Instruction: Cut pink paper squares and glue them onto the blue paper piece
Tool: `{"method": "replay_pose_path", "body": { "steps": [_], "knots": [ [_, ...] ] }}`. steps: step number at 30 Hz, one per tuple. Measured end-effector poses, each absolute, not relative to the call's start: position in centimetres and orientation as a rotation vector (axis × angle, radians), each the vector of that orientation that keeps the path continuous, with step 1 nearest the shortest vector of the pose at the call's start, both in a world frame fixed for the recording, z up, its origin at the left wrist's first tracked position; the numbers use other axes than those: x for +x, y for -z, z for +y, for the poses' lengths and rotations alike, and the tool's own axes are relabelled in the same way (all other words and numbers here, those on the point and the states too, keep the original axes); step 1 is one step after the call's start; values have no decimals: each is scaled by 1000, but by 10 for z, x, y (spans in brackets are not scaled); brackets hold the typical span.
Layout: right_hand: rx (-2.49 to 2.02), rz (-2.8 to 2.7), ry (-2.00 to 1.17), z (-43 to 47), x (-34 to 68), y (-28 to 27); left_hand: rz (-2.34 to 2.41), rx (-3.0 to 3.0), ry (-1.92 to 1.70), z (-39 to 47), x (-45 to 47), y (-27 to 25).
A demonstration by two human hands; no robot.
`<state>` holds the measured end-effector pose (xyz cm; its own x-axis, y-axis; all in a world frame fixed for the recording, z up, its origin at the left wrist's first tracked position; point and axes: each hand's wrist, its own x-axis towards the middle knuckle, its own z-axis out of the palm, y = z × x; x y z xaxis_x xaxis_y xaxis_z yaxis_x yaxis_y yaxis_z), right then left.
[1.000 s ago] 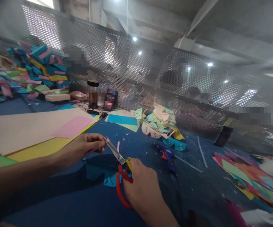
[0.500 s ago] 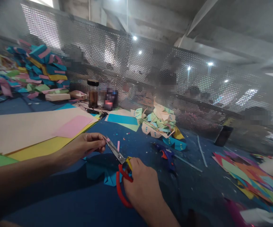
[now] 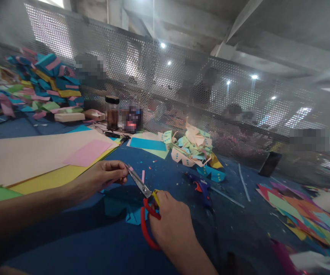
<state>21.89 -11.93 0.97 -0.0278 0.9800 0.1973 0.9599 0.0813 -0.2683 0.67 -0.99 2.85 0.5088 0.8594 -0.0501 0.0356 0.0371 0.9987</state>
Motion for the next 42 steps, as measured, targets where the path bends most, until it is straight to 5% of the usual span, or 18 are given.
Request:
{"method": "replay_pose_path", "body": {
  "steps": [42],
  "knots": [
    [-1957,-2063,-111,-120,219,-14,816,1340,-826,-5,5,-23]
  ]
}}
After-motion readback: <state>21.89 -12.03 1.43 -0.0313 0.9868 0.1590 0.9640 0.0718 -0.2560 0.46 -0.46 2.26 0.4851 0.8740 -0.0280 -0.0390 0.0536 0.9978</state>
